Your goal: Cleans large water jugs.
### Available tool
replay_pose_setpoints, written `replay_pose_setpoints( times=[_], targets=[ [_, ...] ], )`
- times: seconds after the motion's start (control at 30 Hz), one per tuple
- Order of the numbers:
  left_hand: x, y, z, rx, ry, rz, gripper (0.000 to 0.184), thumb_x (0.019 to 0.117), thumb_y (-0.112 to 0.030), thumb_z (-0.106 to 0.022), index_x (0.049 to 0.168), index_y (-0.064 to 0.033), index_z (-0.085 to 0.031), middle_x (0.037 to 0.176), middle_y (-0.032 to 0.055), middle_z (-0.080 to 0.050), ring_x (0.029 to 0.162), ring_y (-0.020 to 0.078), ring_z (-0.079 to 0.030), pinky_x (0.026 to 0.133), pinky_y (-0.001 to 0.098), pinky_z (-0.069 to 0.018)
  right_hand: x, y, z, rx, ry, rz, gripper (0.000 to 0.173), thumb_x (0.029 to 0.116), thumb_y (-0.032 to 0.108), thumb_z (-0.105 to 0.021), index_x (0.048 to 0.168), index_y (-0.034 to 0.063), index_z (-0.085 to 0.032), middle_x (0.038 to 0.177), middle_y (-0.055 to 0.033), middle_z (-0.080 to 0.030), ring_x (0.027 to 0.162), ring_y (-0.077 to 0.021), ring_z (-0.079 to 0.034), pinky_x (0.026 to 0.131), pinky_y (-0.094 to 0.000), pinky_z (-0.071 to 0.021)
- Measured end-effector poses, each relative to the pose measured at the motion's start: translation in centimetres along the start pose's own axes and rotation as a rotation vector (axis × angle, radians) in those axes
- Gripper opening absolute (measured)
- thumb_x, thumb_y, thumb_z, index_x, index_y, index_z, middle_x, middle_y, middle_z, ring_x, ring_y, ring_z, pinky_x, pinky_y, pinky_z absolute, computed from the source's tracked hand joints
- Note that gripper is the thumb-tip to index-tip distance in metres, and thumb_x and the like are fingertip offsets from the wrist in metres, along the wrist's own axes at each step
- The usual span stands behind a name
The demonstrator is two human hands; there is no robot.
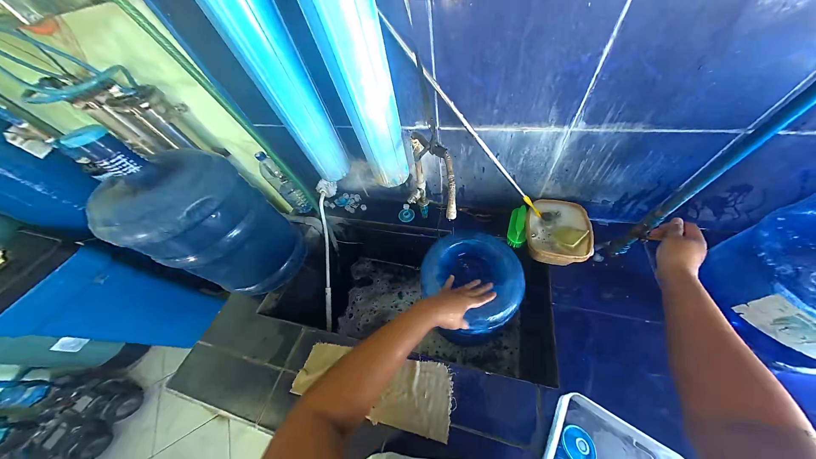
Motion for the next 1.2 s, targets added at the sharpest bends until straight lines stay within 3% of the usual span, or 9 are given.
replay_pose_setpoints(
  times=[0.1,0.27,0.37,0.5,0.67,0.77,0.93,1.1,1.2],
  targets=[
    [-4.1,3.4,1.1,-0.025,-0.014,0.086,0.072,0.0886,-0.009,-0.075,0.154,-0.0238,-0.049,0.17,0.0061,-0.024,0.158,0.029,-0.016,0.118,0.0764,-0.0012,0.1,-0.1,-0.2,-0.005,-0.007,-0.017,0.048,0.1121,0.033,-0.033,0.128,-0.0034,-0.06,0.115,-0.0201,-0.068,0.108,-0.0272,-0.065,0.1,-0.0475,-0.048],
    [0.2,4.4,0.0,-0.035,-0.251,0.27,0.096,0.097,-0.07,-0.048,0.166,-0.0122,-0.015,0.174,0.0032,-0.006,0.16,0.0205,-0.003,0.123,0.0673,0.003,0.3,-0.2,-0.3,-0.022,-0.012,-0.028,0.049,0.1118,0.035,-0.033,0.126,-0.0021,-0.062,0.116,-0.022,-0.068,0.112,-0.0315,-0.064,0.102,-0.0526,-0.0464],
    [1.4,1.4,-0.2,-0.026,-0.168,0.161,0.092,0.0969,-0.052,-0.064,0.165,-0.011,-0.018,0.173,0.0038,-0.012,0.16,0.0214,-0.007,0.121,0.0691,0.0056,0.1,-0.1,-0.1,-0.04,0.008,-0.016,0.051,0.1121,0.036,-0.032,0.124,-0.0032,-0.062,0.116,-0.0227,-0.068,0.112,-0.0325,-0.064,0.101,-0.0535,-0.0457],
    [-4.1,2.3,-0.2,0.02,-0.092,0.186,0.075,0.0925,-0.002,-0.066,0.156,-0.0346,-0.044,0.172,0.0004,-0.019,0.159,0.0335,-0.005,0.113,0.0818,0.0025,0.3,-0.3,0.0,-0.031,0.018,-0.02,0.05,0.1125,0.035,-0.032,0.125,-0.0034,-0.061,0.118,-0.023,-0.067,0.113,-0.033,-0.064,0.102,-0.0539,-0.0446],
    [-4.4,8.2,-1.4,-0.513,-0.533,0.441,0.079,0.097,-0.039,-0.066,0.163,-0.019,-0.029,0.171,0.0214,0.003,0.158,0.0369,-0.007,0.123,0.0661,-0.0145,0.4,-1.6,-0.4,-0.087,0.027,0.02,0.049,0.1086,0.038,-0.047,0.133,-0.004,-0.055,0.123,-0.0313,-0.063,0.116,-0.0477,-0.061,0.101,-0.0667,-0.0435],
    [0.2,9.3,0.4,-0.596,-0.733,0.577,0.076,0.102,-0.024,-0.062,0.163,-0.0051,-0.021,0.165,0.0245,-0.027,0.151,0.0359,-0.033,0.122,0.0516,-0.0317,0.9,-1.7,-0.4,-0.178,0.007,0.043,0.047,0.1076,0.038,-0.05,0.13,-0.0034,-0.057,0.119,-0.0315,-0.065,0.115,-0.0498,-0.062,0.099,-0.0692,-0.044],
    [4.8,11.8,3.7,-0.378,-0.596,0.458,0.06,0.0975,-0.039,-0.07,0.147,-0.0088,-0.054,0.147,0.0168,-0.055,0.139,0.0301,-0.051,0.117,0.0523,-0.0386,1.8,-2.8,0.2,-0.161,0.056,0.073,0.045,0.1083,0.038,-0.049,0.128,-0.0012,-0.058,0.116,-0.0285,-0.068,0.11,-0.0469,-0.065,0.095,-0.0696,-0.0461],
    [6.5,11.3,4.8,-0.439,-0.526,0.313,0.058,0.0902,-0.031,-0.08,0.141,-0.0104,-0.061,0.142,0.0138,-0.061,0.135,0.0264,-0.055,0.116,0.0485,-0.0405,3.3,-6.3,0.0,0.375,-0.087,-0.087,0.044,0.1117,0.031,-0.036,0.137,-0.0036,-0.044,0.107,-0.0133,-0.066,0.089,-0.0185,-0.07,0.083,-0.0389,-0.0594],
    [6.6,11.5,4.5,-0.463,-0.55,0.318,0.062,0.0882,-0.032,-0.082,0.142,-0.0111,-0.06,0.142,0.0121,-0.061,0.135,0.0248,-0.055,0.116,0.0482,-0.0409,3.3,-10.4,-1.4,0.427,-0.14,-0.247,0.06,0.1122,0.044,-0.024,0.145,-0.0022,-0.044,0.129,-0.0166,-0.062,0.114,-0.0197,-0.064,0.099,-0.0378,-0.0519]
  ],
)
Point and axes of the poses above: each hand's wrist, its own x-axis towards the middle knuckle, its own z-axis out of the back of the hand, y = z × x, the point moved 1 cm from there along x, towards the middle knuckle
